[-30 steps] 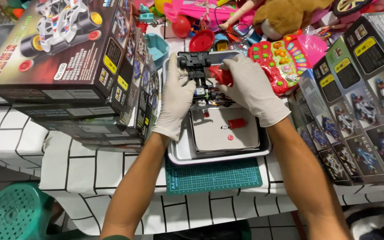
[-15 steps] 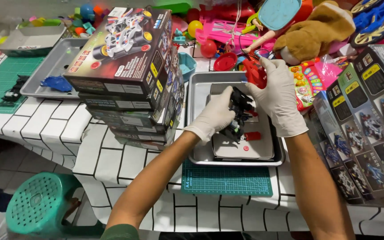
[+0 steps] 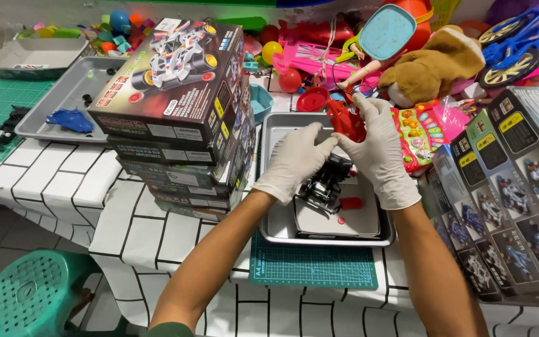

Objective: Assembling a red toy car model by fitting the body to the chassis and applying decorative stickers.

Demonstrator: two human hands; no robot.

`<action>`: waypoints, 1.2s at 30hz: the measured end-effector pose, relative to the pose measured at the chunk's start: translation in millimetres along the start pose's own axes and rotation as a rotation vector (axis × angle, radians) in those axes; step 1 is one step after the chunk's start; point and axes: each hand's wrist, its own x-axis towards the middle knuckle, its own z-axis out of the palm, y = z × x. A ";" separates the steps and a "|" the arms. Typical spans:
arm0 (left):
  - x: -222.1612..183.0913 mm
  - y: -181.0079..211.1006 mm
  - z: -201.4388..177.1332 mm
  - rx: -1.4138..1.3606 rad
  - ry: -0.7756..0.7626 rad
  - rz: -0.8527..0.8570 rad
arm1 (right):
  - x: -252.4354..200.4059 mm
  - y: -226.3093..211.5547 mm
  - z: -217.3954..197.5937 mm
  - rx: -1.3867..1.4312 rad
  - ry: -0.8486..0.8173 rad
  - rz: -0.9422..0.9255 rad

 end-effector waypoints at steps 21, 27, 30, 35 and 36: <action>9.4 -45.5 32.9 -0.494 0.449 0.487 | 0.3 -16.9 2.5 0.170 0.161 0.025; 14.8 -50.4 38.3 -0.109 0.478 0.564 | 4.3 -12.5 4.0 0.440 0.104 0.266; 13.5 -53.0 37.8 -0.092 0.452 0.568 | 2.4 -3.4 4.1 0.559 0.067 0.349; 13.7 -54.8 31.4 -0.127 0.398 0.639 | 0.5 -27.1 -1.4 0.661 0.059 0.404; 13.2 -55.1 29.9 -0.150 0.368 0.656 | 0.3 -31.2 -1.4 0.681 0.046 0.414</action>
